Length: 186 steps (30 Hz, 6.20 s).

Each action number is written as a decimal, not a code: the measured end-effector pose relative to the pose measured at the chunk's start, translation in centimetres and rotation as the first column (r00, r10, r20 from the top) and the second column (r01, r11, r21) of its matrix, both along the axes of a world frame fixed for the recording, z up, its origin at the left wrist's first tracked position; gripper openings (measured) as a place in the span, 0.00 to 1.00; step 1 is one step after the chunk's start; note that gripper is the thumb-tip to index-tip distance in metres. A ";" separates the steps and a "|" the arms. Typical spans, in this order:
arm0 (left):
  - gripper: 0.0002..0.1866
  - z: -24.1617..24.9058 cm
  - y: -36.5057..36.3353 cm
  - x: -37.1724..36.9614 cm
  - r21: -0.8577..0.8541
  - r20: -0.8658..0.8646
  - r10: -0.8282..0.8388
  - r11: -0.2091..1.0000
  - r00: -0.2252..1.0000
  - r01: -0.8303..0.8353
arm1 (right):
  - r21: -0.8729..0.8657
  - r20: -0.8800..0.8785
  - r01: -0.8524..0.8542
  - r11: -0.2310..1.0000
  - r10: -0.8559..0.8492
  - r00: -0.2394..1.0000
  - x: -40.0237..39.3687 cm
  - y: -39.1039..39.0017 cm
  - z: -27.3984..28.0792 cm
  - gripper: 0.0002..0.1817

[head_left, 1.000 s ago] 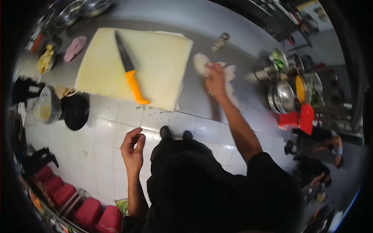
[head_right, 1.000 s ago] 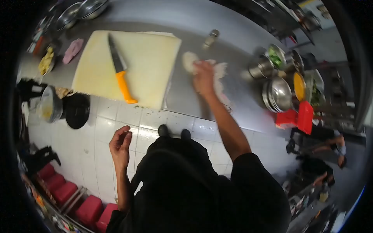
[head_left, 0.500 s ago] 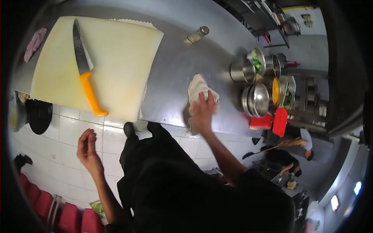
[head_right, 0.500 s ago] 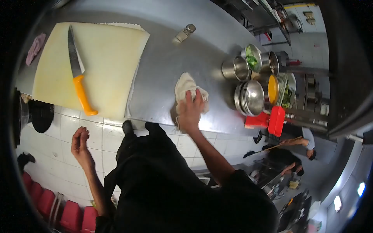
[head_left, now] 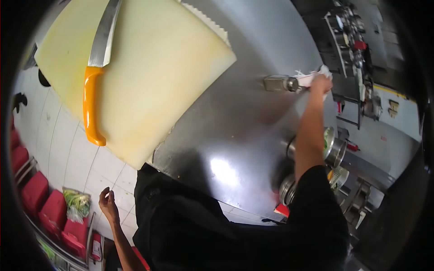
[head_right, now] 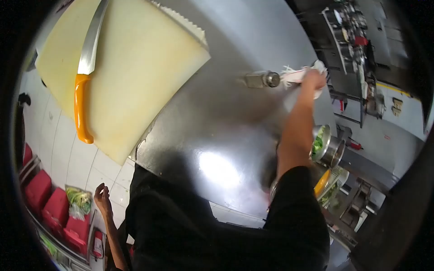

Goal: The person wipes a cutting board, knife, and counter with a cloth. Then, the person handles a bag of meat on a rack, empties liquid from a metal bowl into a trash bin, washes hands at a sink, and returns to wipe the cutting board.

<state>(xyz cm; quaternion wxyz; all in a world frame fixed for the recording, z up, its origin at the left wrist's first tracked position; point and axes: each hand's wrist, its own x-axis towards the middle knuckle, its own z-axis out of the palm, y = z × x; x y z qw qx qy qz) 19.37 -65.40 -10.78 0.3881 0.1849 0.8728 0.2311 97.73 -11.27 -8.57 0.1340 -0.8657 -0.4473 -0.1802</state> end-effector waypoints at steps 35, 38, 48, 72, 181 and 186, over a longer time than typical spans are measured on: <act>0.20 -0.5 -9.8 -14.1 0.015 -0.064 -0.249 0.968 0.966 0.250 | 0.113 -0.889 -0.806 0.581 0.422 0.179 -57.7 -47.0 0.8 0.18; 0.20 -1.4 -12.2 -14.5 0.086 -0.128 -0.308 0.943 0.943 0.320 | 0.118 -0.911 -0.668 0.734 0.348 0.221 -56.2 -47.2 5.1 0.17; 0.17 4.2 -2.5 -6.2 0.327 -0.058 -0.450 0.835 0.891 0.443 | 0.570 -0.330 -0.424 0.704 0.668 0.667 -42.1 -47.1 25.3 0.16; 0.08 17.6 -2.8 41.2 0.848 0.097 -0.988 0.018 -0.122 0.529 | 0.412 -0.504 0.118 0.904 0.118 0.856 -11.3 -78.6 31.2 0.17; 0.25 75.1 -18.6 119.0 0.294 -0.742 0.317 -0.638 0.591 0.711 | 0.591 0.736 -0.552 0.589 -0.113 0.668 58.8 -77.6 81.3 0.08; 0.31 74.3 -18.7 117.9 0.214 -0.871 0.260 -0.564 0.417 0.798 | 0.636 0.726 -0.614 0.467 -0.093 0.682 58.4 -79.1 84.3 0.09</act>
